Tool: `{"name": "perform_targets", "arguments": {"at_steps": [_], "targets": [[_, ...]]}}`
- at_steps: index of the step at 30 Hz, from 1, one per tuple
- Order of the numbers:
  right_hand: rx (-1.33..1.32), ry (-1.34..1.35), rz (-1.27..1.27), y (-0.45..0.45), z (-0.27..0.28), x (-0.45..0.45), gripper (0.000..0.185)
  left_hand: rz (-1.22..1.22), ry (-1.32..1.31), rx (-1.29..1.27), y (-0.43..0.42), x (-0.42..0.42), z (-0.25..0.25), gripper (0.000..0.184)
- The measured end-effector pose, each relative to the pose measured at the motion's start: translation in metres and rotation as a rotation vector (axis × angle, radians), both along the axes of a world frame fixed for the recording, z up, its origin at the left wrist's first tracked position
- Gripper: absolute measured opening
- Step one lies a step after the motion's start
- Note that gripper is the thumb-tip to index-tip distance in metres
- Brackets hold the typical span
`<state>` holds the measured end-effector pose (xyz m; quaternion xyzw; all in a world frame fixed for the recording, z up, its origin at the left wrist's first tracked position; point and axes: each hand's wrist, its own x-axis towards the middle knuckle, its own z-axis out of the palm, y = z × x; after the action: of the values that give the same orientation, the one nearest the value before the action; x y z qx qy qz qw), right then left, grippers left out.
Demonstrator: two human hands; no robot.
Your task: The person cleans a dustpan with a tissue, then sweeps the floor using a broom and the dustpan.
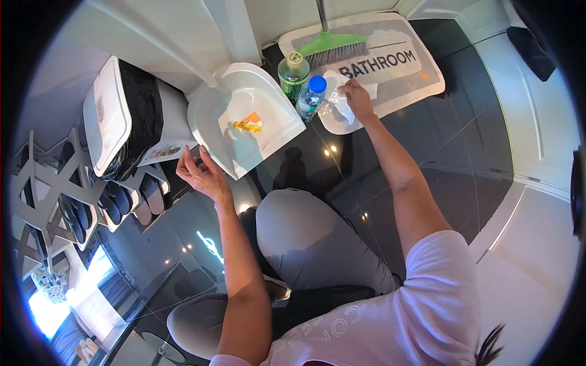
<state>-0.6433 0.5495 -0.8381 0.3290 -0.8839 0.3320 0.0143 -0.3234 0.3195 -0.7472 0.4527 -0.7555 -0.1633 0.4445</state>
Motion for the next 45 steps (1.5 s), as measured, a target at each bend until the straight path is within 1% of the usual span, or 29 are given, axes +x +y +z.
{"name": "perform_targets", "arguments": {"at_steps": [2,4,6,10,11,13,15,16,17,18,19,20,21,22,23,24,26,27,28,29,30,31,33,37,39,40,42,43,45], "targets": [[0.027,0.051,0.114,-0.001,-0.009,0.008,0.022,-0.067,0.041,-0.059,0.012,-0.010,0.011,0.032],[0.068,0.044,0.117,0.000,0.003,0.023,0.027,-0.112,0.045,-0.059,0.028,-0.023,0.019,0.029],[0.165,0.220,0.152,0.002,0.004,0.031,0.025,-0.314,0.074,-0.077,0.044,-0.038,0.024,0.029],[0.014,0.105,0.103,0.005,-0.028,0.007,0.019,-0.585,0.041,-0.068,0.068,-0.064,0.032,0.034],[-0.027,0.092,0.075,0.005,-0.030,0.002,0.014,-0.588,0.036,-0.069,0.073,-0.069,0.032,0.034],[-0.069,0.077,0.048,0.007,-0.034,-0.006,0.009,-0.817,0.022,0.048,0.083,-0.080,0.032,0.033],[0.020,0.099,0.100,0.008,-0.024,-0.014,0.007,-1.129,-0.027,0.007,0.095,-0.097,0.031,0.030],[0.018,0.097,0.101,0.010,-0.020,-0.013,0.007,-1.259,-0.074,-0.097,0.102,-0.108,0.032,0.031],[0.086,0.094,0.076,0.012,-0.017,-0.012,0.012,-1.406,-0.215,-0.095,0.108,-0.117,0.024,0.036],[0.155,0.091,0.051,0.014,-0.011,-0.009,0.019,-1.404,-0.217,-0.097,0.115,-0.126,0.015,0.036],[0.153,0.091,0.052,0.016,-0.005,-0.008,0.019,-1.434,-0.405,-0.231,0.123,-0.135,0.008,0.038],[0.230,0.041,0.072,0.019,0.004,-0.005,0.030,-1.453,-0.592,-0.366,0.129,-0.144,-0.003,0.041],[0.310,-0.008,0.092,0.022,0.010,-0.003,0.042,-1.452,-0.590,-0.366,0.132,-0.153,-0.021,0.041],[0.313,-0.004,0.091,0.028,0.011,-0.001,0.042,-1.344,-0.747,-0.497,0.135,-0.163,-0.045,0.045],[0.296,-0.018,0.204,0.036,0.009,-0.003,0.055,-1.223,-0.896,-0.625,0.137,-0.173,-0.064,0.049],[0.278,-0.031,0.317,0.043,0.004,-0.006,0.067,-1.220,-0.887,-0.628,0.137,-0.182,-0.075,0.049],[0.281,-0.077,0.421,0.050,-0.004,-0.014,0.070,-1.086,-1.067,-0.422,0.138,-0.199,-0.096,0.058],[0.236,-0.059,0.410,0.051,-0.007,-0.010,0.066,-0.987,-0.892,-0.197,0.141,-0.204,-0.109,0.055],[0.189,-0.043,0.400,0.051,-0.010,-0.006,0.063,-0.981,-0.884,-0.202,0.144,-0.207,-0.122,0.055],[0.130,-0.046,0.396,0.052,-0.013,-0.004,0.049,-0.960,-0.933,-0.249,0.147,-0.210,-0.123,0.050],[0.130,-0.038,0.396,0.054,-0.016,-0.003,0.049,-0.938,-0.980,-0.296,0.149,-0.214,-0.124,0.045],[0.071,-0.044,0.379,0.056,-0.020,-0.001,0.042,-0.937,-0.977,-0.298,0.148,-0.216,-0.126,0.045],[0.009,-0.043,0.353,0.054,-0.024,0.002,0.024,-0.968,-0.871,0.015,0.142,-0.222,-0.111,0.034],[0.027,0.084,0.379,0.049,-0.016,0.001,0.024,-0.979,-0.755,0.061,0.140,-0.224,-0.098,0.023],[0.059,0.022,0.389,0.045,-0.013,-0.004,0.023,-0.872,-0.220,0.081,0.140,-0.236,-0.102,0.018],[0.061,0.023,0.392,0.044,-0.010,-0.008,0.023,-0.869,-0.217,0.082,0.142,-0.243,-0.104,0.018],[0.141,-0.043,0.490,0.043,-0.004,-0.012,0.020,-0.747,-0.088,0.365,0.147,-0.252,-0.103,0.017],[0.142,-0.043,0.494,0.042,-0.001,-0.013,0.020,-0.743,-0.087,0.366,0.147,-0.251,-0.103,0.017],[0.101,-0.257,0.496,0.041,0.006,-0.012,0.021,-0.756,-0.173,0.525,0.149,-0.249,-0.114,0.013]]}}
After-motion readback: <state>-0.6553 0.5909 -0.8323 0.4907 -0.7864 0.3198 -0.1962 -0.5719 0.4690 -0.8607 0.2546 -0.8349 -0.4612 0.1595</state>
